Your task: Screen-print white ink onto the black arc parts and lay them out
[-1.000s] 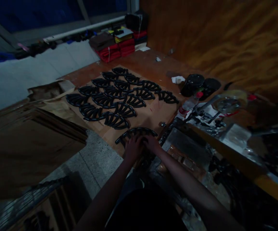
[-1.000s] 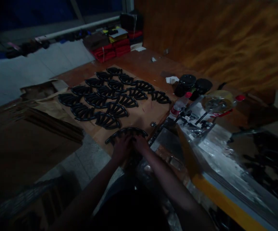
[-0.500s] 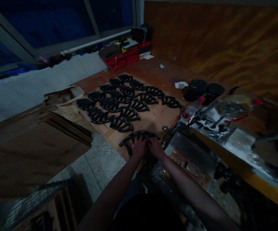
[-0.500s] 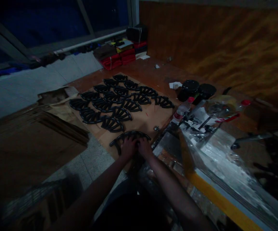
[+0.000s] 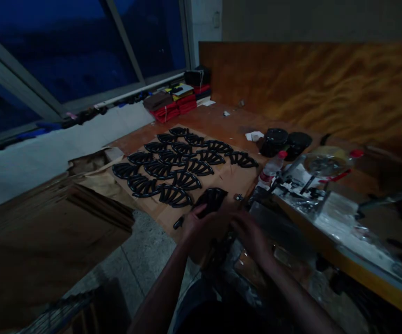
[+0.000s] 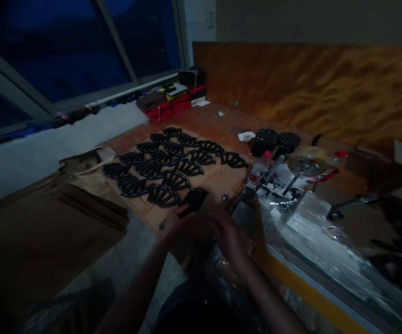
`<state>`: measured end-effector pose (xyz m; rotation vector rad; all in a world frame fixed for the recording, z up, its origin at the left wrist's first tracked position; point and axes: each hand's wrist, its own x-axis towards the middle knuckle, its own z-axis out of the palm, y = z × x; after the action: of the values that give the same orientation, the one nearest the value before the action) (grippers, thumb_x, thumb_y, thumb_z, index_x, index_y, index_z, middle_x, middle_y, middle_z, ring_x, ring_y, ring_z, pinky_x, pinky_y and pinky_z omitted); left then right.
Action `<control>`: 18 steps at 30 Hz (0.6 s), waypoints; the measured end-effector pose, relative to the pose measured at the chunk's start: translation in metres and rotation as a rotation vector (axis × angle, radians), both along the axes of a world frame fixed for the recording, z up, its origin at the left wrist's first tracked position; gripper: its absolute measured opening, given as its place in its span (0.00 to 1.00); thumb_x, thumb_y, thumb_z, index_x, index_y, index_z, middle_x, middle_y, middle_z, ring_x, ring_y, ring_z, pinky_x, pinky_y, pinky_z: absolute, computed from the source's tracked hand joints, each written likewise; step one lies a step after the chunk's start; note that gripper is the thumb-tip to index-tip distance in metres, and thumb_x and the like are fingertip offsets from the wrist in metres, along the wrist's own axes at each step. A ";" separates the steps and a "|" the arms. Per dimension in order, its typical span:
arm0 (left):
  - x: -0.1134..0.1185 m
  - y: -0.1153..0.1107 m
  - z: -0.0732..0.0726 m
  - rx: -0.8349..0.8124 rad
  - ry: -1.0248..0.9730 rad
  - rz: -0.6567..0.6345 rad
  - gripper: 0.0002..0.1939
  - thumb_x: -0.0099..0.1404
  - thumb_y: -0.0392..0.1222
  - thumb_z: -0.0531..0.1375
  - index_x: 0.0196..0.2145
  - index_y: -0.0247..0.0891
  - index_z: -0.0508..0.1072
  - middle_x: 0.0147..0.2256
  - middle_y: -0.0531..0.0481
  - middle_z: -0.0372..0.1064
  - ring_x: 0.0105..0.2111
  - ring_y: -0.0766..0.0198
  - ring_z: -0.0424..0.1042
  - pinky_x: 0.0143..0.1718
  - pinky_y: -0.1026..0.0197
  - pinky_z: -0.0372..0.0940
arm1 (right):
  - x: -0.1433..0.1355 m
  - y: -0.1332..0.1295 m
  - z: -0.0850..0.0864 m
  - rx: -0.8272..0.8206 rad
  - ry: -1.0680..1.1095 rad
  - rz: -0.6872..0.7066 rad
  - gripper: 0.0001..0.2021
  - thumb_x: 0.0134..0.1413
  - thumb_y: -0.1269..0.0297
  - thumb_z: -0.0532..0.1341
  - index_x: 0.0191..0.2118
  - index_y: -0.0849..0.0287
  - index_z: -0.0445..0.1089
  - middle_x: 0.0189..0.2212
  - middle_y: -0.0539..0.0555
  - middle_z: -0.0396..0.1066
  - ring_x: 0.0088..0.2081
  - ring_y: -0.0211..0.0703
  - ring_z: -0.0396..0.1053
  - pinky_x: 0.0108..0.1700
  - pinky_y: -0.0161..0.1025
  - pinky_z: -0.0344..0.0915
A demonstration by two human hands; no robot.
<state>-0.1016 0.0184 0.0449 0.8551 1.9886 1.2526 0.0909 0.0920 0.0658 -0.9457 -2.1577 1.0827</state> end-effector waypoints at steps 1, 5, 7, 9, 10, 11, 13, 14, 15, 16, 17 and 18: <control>-0.009 0.000 0.005 0.087 -0.151 0.030 0.30 0.50 0.62 0.65 0.43 0.37 0.78 0.46 0.40 0.76 0.50 0.45 0.72 0.52 0.48 0.65 | 0.008 -0.004 0.003 -0.031 0.023 -0.027 0.13 0.60 0.62 0.55 0.47 0.54 0.71 0.46 0.57 0.72 0.47 0.47 0.70 0.51 0.46 0.67; -0.041 0.007 0.015 0.359 -0.578 0.108 0.38 0.54 0.74 0.52 0.44 0.39 0.76 0.45 0.42 0.77 0.47 0.48 0.74 0.45 0.50 0.69 | 0.025 -0.019 -0.002 -0.130 0.033 -0.065 0.12 0.58 0.58 0.57 0.43 0.53 0.73 0.41 0.56 0.75 0.42 0.48 0.73 0.46 0.46 0.70; -0.051 0.015 0.017 0.443 -0.646 0.144 0.40 0.56 0.77 0.46 0.45 0.42 0.76 0.46 0.42 0.76 0.50 0.48 0.73 0.46 0.49 0.69 | 0.027 -0.026 -0.010 -0.152 0.030 -0.068 0.11 0.57 0.57 0.57 0.41 0.52 0.74 0.39 0.55 0.76 0.42 0.49 0.74 0.46 0.46 0.70; -0.058 0.024 0.019 0.525 -0.695 0.146 0.43 0.56 0.78 0.43 0.46 0.43 0.76 0.44 0.41 0.77 0.51 0.47 0.71 0.47 0.46 0.68 | 0.027 -0.031 -0.017 -0.170 0.027 -0.081 0.11 0.57 0.58 0.57 0.40 0.50 0.74 0.39 0.55 0.76 0.42 0.50 0.74 0.46 0.46 0.71; -0.061 0.028 0.019 0.558 -0.730 0.130 0.43 0.55 0.79 0.43 0.46 0.43 0.76 0.43 0.41 0.77 0.52 0.46 0.71 0.48 0.45 0.67 | 0.026 -0.033 -0.021 -0.179 0.021 -0.087 0.11 0.57 0.58 0.57 0.41 0.49 0.75 0.40 0.55 0.76 0.43 0.50 0.74 0.47 0.46 0.71; -0.064 0.034 0.019 0.585 -0.769 0.104 0.43 0.54 0.79 0.44 0.46 0.44 0.76 0.42 0.42 0.78 0.52 0.45 0.71 0.50 0.43 0.67 | 0.026 -0.034 -0.023 -0.187 0.016 -0.091 0.11 0.57 0.58 0.57 0.40 0.49 0.75 0.40 0.55 0.76 0.43 0.50 0.74 0.46 0.46 0.71; -0.070 0.045 0.017 0.636 -0.847 0.066 0.40 0.52 0.79 0.49 0.44 0.45 0.77 0.41 0.44 0.78 0.51 0.45 0.72 0.51 0.41 0.65 | 0.026 -0.035 -0.027 -0.211 -0.010 -0.095 0.11 0.56 0.57 0.57 0.40 0.49 0.75 0.41 0.56 0.76 0.43 0.49 0.75 0.47 0.45 0.72; -0.072 0.051 0.017 0.665 -0.882 0.055 0.38 0.51 0.78 0.52 0.43 0.45 0.77 0.41 0.45 0.78 0.50 0.46 0.72 0.52 0.41 0.65 | 0.026 -0.035 -0.027 -0.223 -0.029 -0.103 0.12 0.56 0.57 0.57 0.40 0.49 0.76 0.41 0.56 0.76 0.44 0.50 0.75 0.47 0.46 0.72; -0.074 0.058 0.016 0.699 -0.907 0.053 0.37 0.50 0.77 0.56 0.41 0.45 0.77 0.41 0.46 0.78 0.50 0.46 0.73 0.53 0.41 0.65 | 0.025 -0.034 -0.027 -0.235 -0.051 -0.115 0.12 0.56 0.57 0.57 0.41 0.50 0.76 0.42 0.56 0.76 0.45 0.50 0.74 0.48 0.46 0.71; -0.077 0.065 0.015 0.731 -0.924 0.054 0.35 0.48 0.75 0.58 0.41 0.44 0.77 0.41 0.47 0.78 0.49 0.47 0.73 0.53 0.41 0.65 | 0.024 -0.033 -0.026 -0.243 -0.069 -0.129 0.13 0.56 0.57 0.57 0.41 0.52 0.76 0.43 0.57 0.76 0.46 0.50 0.74 0.50 0.46 0.71; -0.078 0.072 0.014 0.751 -0.930 0.052 0.34 0.47 0.74 0.60 0.41 0.44 0.77 0.41 0.47 0.78 0.49 0.47 0.73 0.54 0.42 0.65 | 0.023 -0.032 -0.025 -0.248 -0.083 -0.143 0.13 0.56 0.57 0.56 0.42 0.53 0.76 0.43 0.57 0.76 0.46 0.50 0.74 0.51 0.47 0.70; -0.080 0.080 0.013 0.748 -0.916 0.044 0.34 0.47 0.73 0.61 0.41 0.44 0.77 0.42 0.47 0.78 0.49 0.48 0.73 0.54 0.43 0.65 | 0.021 -0.030 -0.023 -0.249 -0.089 -0.156 0.14 0.56 0.57 0.56 0.42 0.54 0.76 0.43 0.57 0.77 0.46 0.51 0.74 0.51 0.47 0.70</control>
<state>-0.1814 0.0988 0.0577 0.3923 0.8106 1.9847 0.1122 0.0615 0.0425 -1.2736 -2.0091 1.2730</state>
